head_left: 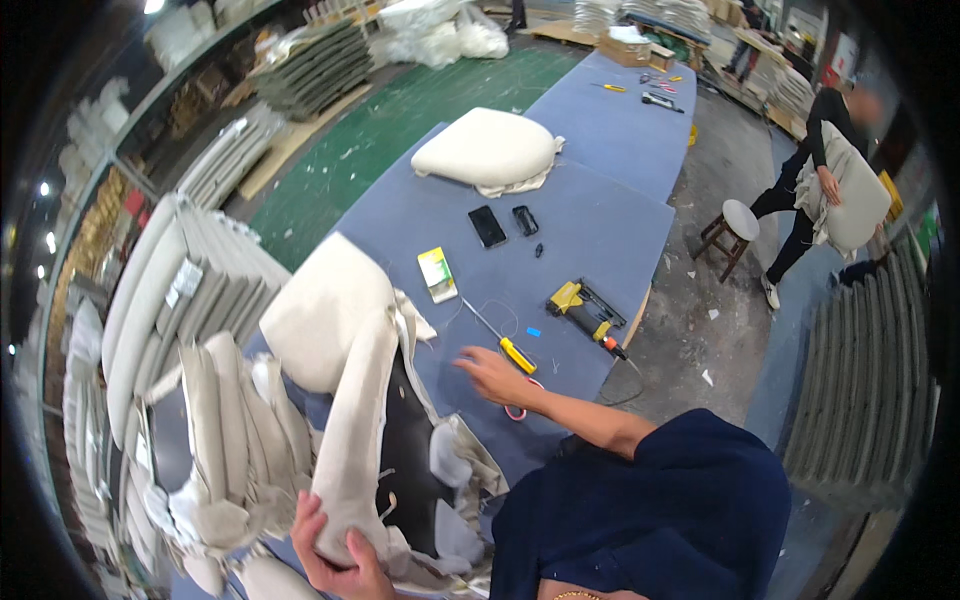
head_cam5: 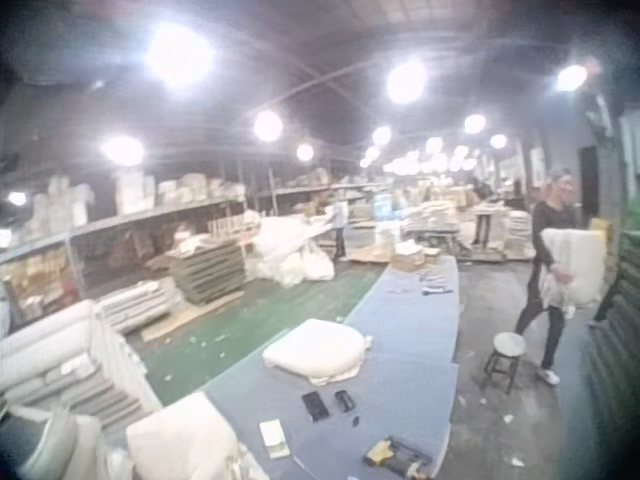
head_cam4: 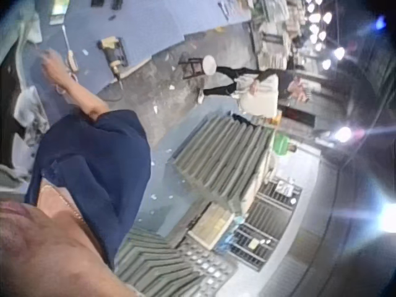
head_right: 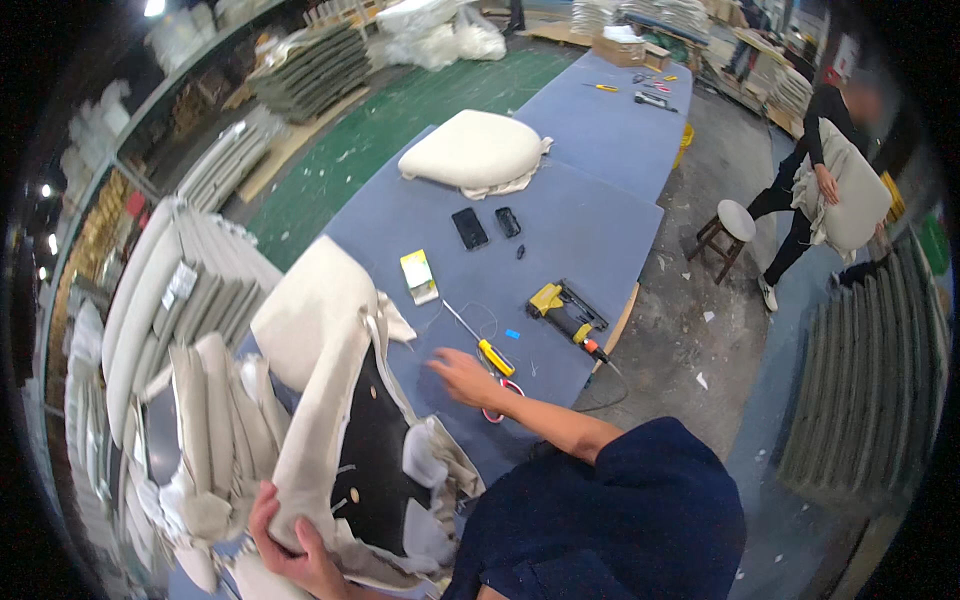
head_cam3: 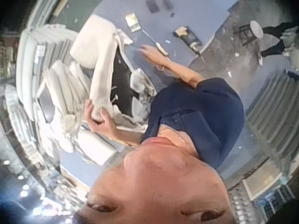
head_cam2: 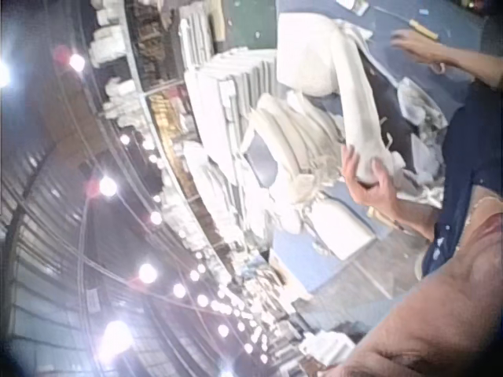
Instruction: The person covers a foam cushion with fabric, hand-sews the edges, and uses a staple gun to secure the fabric to the cushion frame. They also use a screwdriver to adjust the cushion and handle multiple cushions on the workbench.
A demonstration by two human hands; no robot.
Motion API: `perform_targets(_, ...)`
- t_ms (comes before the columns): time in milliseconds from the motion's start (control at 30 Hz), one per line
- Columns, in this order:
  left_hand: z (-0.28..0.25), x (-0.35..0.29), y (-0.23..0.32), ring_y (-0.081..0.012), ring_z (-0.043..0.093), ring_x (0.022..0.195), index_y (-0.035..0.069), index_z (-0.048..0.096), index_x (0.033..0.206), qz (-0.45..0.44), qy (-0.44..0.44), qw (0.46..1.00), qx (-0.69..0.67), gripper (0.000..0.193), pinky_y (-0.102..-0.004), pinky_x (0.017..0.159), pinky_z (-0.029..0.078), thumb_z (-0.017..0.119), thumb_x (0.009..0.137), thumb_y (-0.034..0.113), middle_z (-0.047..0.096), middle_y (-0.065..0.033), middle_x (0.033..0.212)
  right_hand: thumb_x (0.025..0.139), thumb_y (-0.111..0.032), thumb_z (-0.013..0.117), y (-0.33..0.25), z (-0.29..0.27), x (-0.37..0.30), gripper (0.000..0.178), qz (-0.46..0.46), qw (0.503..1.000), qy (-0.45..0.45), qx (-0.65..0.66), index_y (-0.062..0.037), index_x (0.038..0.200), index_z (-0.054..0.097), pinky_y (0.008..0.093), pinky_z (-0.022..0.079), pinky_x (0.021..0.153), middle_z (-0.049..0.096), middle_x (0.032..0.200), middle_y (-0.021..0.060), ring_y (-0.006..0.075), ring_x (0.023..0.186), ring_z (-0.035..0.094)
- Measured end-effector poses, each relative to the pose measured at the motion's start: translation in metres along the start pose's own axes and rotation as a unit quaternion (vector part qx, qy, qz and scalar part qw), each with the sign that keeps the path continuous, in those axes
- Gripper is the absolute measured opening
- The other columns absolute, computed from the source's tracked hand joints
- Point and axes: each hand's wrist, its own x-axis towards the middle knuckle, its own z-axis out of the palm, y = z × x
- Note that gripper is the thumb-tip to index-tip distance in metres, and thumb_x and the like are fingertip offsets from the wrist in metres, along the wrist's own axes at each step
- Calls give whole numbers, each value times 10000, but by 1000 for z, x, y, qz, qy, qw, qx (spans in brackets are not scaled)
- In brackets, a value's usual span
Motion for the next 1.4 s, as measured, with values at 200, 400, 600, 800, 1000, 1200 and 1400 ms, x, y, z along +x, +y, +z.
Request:
perform_targets(200, -26, 0, 2, -328, 645, 1126, -23, 645, 1001, -2, -73, 992, -105, 164, -455, 1014, 468, 693, 903, 99, 693, -237, 1187, 806, -70, 648, 46, 19, -90, 395, 306, 945, -29, -116, -118, 1197, 643, 507, 516, 889, 529, 1174, 172, 378, 1127, 538)
perform_targets(400, -19, 10, 0, -264, 648, 914, -19, 650, 865, -92, -58, 988, -113, 137, -371, 837, 493, 731, 864, 92, 699, -250, 1164, 815, -72, 638, 67, 22, -81, 296, 358, 929, -73, -57, -150, 1100, 661, 500, 522, 887, 558, 1166, 178, 389, 1101, 568)
perform_targets(600, -23, 24, -2, -311, 647, 1042, -23, 682, 1014, 13, -57, 997, -45, 227, -424, 922, 505, 752, 829, 87, 684, -229, 1194, 914, -97, 641, 79, -19, -65, 322, 360, 912, -2, 195, -124, 1233, 606, 407, 555, 721, 711, 942, 168, 301, 809, 693)
perform_targets(800, -30, 19, -9, -323, 632, 1105, 0, 658, 1219, 17, -18, 998, 60, 485, -433, 1022, 462, 765, 748, 40, 680, -158, 1185, 1004, -124, 648, -18, -47, -88, 689, 365, 633, 20, 682, -63, 1568, 257, 299, 561, 743, 651, 1253, 188, 181, 907, 679)
perform_targets(1000, -31, 24, -9, -323, 623, 1149, 3, 649, 1237, -7, -72, 997, -22, 485, -432, 1059, 440, 750, 765, 42, 682, -155, 1207, 963, -85, 665, -119, -88, -72, 683, 250, 630, -112, 727, -117, 1539, 299, 329, 551, 893, 639, 1232, 130, 239, 1000, 705)
perform_targets(1200, -52, 34, -64, -305, 623, 1163, -30, 613, 1166, 5, -94, 994, -58, 544, -434, 1074, 430, 732, 729, 272, 673, -184, 1200, 931, -55, 602, -140, -114, -40, 513, 233, 743, -124, 615, -75, 1417, 440, 287, 489, 723, 592, 977, 43, 120, 784, 596)
perform_targets(1400, -66, 43, -99, -271, 652, 1128, -36, 638, 1175, -12, -63, 994, -84, 611, -406, 1052, 454, 747, 661, 276, 703, -152, 1140, 937, -159, 703, -186, -120, -20, 344, 175, 885, -58, 428, -28, 1242, 612, 255, 450, 722, 599, 949, -25, 96, 805, 562)
